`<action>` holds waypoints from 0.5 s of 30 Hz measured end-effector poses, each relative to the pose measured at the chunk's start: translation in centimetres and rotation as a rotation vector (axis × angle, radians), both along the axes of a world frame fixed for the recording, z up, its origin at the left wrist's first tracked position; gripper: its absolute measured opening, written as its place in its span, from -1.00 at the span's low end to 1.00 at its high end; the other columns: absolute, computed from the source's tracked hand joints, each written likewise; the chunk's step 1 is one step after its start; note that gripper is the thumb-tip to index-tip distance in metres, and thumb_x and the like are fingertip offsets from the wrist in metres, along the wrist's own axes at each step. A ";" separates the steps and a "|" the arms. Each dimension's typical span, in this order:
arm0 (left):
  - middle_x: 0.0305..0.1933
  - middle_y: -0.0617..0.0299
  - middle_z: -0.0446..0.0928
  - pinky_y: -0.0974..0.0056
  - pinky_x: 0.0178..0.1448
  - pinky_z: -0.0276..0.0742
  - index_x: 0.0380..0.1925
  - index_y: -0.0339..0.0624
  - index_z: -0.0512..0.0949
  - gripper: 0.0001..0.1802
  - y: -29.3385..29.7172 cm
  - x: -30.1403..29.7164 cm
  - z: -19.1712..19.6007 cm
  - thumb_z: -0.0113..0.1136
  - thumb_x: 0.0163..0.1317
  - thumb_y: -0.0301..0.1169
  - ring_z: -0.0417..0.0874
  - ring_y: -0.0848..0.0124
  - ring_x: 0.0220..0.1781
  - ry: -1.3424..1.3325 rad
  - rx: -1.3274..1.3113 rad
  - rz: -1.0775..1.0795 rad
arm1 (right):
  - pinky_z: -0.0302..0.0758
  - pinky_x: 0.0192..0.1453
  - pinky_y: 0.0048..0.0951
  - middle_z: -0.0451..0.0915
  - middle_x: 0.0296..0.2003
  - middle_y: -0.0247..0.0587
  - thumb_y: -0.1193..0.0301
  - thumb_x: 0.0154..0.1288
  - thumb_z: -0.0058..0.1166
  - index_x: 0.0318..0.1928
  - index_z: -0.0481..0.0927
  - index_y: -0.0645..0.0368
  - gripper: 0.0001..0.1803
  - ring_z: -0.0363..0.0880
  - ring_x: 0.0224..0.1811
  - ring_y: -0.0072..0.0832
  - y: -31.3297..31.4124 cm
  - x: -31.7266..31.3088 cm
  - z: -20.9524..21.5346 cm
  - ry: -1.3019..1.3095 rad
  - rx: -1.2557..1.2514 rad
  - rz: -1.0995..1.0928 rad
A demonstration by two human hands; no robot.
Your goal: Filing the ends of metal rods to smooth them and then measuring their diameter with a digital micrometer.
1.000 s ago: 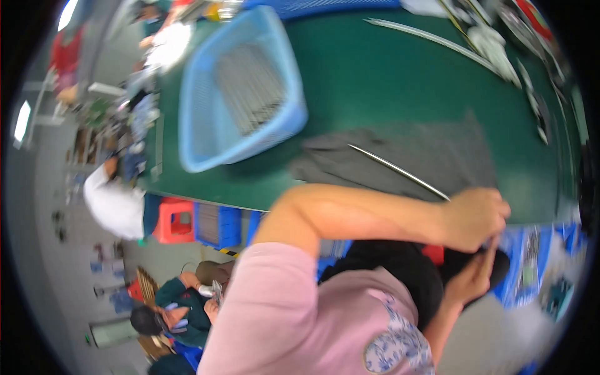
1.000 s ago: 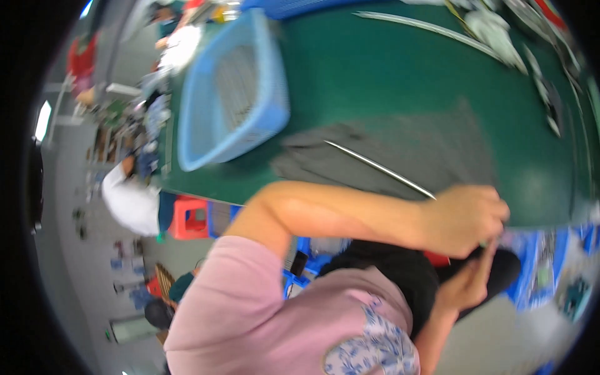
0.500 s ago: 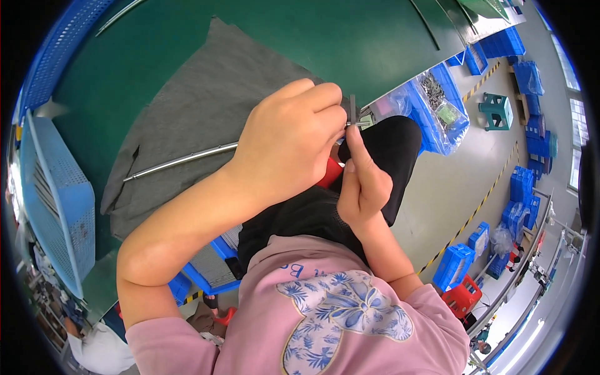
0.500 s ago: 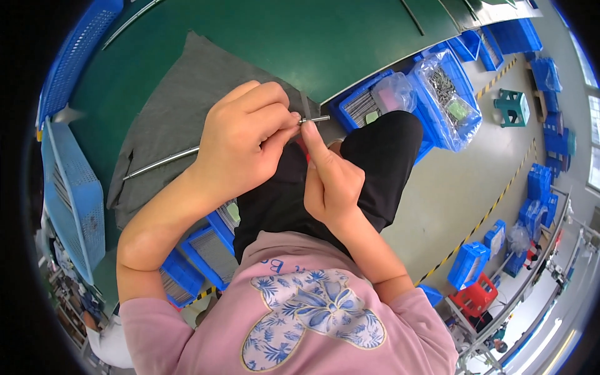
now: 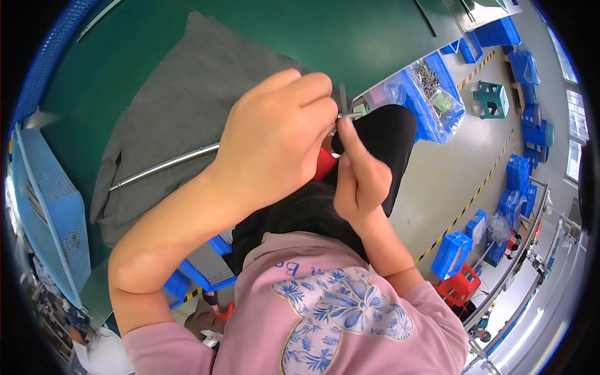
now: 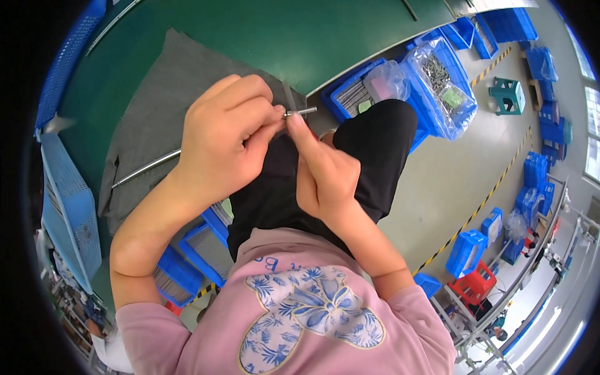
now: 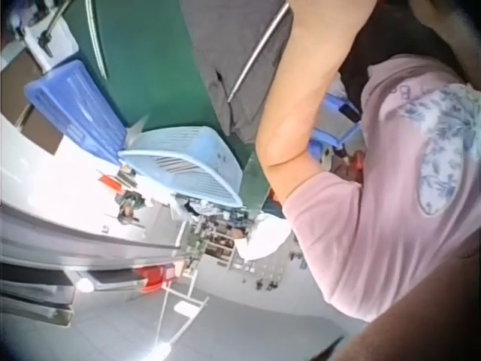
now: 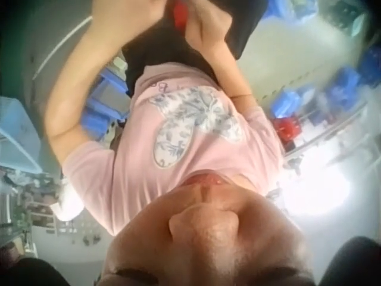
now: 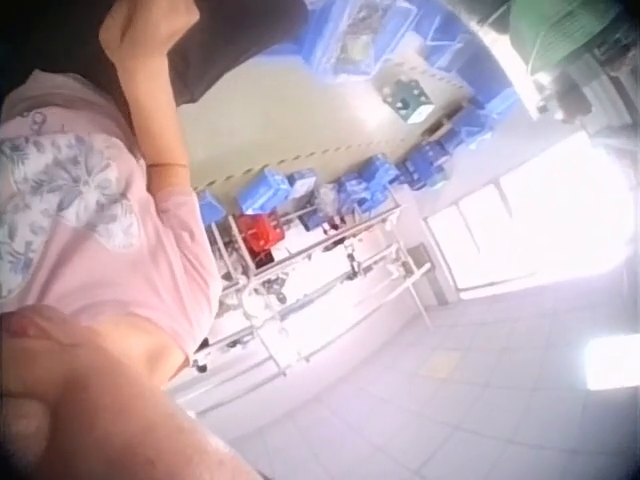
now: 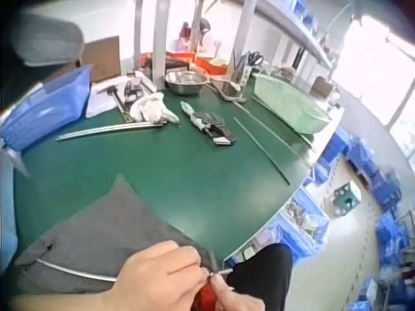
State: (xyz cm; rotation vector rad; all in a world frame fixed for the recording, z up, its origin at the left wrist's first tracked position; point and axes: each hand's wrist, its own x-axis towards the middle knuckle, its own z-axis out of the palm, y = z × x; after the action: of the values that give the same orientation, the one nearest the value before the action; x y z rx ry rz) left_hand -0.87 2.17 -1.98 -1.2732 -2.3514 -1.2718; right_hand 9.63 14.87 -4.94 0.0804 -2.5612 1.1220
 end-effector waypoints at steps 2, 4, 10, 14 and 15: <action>-0.59 0.24 0.34 0.30 -0.55 0.23 -0.71 -0.24 0.38 -0.83 0.0 0.4 -0.1 0.20 -0.27 -0.63 0.33 0.31 -0.59 -0.026 0.003 -0.002 | 0.44 -0.33 -0.54 0.54 -0.32 0.16 0.75 -0.02 -0.24 -0.05 0.39 0.53 -0.58 0.58 -0.43 -0.33 -0.2 0.9 -1.0 0.095 -0.008 0.007; -0.60 0.25 0.33 0.30 -0.56 0.22 -0.72 -0.24 0.38 -0.83 0.3 0.0 -0.1 0.20 -0.27 -0.63 0.33 0.31 -0.59 -0.040 0.014 0.003 | 0.43 -0.38 -0.53 0.54 -0.33 0.16 0.75 -0.03 -0.23 -0.05 0.38 0.52 -0.57 0.57 -0.48 -0.33 -0.2 1.8 -1.8 0.173 0.027 0.005; -0.60 0.25 0.32 0.30 -0.55 0.22 -0.72 -0.24 0.36 -0.82 0.0 0.1 0.2 0.20 -0.27 -0.63 0.33 0.31 -0.59 -0.003 -0.016 0.020 | 0.44 -0.34 -0.54 0.54 -0.31 0.15 0.76 -0.06 -0.22 -0.06 0.39 0.52 -0.56 0.57 -0.48 -0.34 0.2 0.7 -1.3 0.126 0.004 0.037; -0.60 0.24 0.32 0.30 -0.56 0.22 -0.71 -0.25 0.38 -0.83 0.1 -0.2 0.0 0.20 -0.27 -0.63 0.32 0.31 -0.59 -0.019 -0.003 -0.006 | 0.44 -0.35 -0.55 0.52 -0.26 0.17 0.75 0.00 -0.24 -0.04 0.38 0.52 -0.58 0.57 -0.46 -0.35 0.3 0.7 -1.3 0.137 0.017 0.037; -0.59 0.24 0.32 0.30 -0.56 0.22 -0.70 -0.25 0.38 -0.84 0.0 -0.2 0.0 0.19 -0.27 -0.63 0.32 0.31 -0.59 0.007 -0.004 -0.006 | 0.44 -0.33 -0.56 0.52 -0.25 0.19 0.75 0.00 -0.25 -0.04 0.37 0.52 -0.58 0.58 -0.43 -0.34 0.1 0.0 -0.5 0.132 0.002 0.050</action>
State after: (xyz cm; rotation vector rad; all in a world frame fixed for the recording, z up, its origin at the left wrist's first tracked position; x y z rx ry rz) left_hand -1.05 2.20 -1.96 -1.2853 -2.3486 -1.2627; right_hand 9.68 14.97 -5.45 0.2127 -2.4560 1.0935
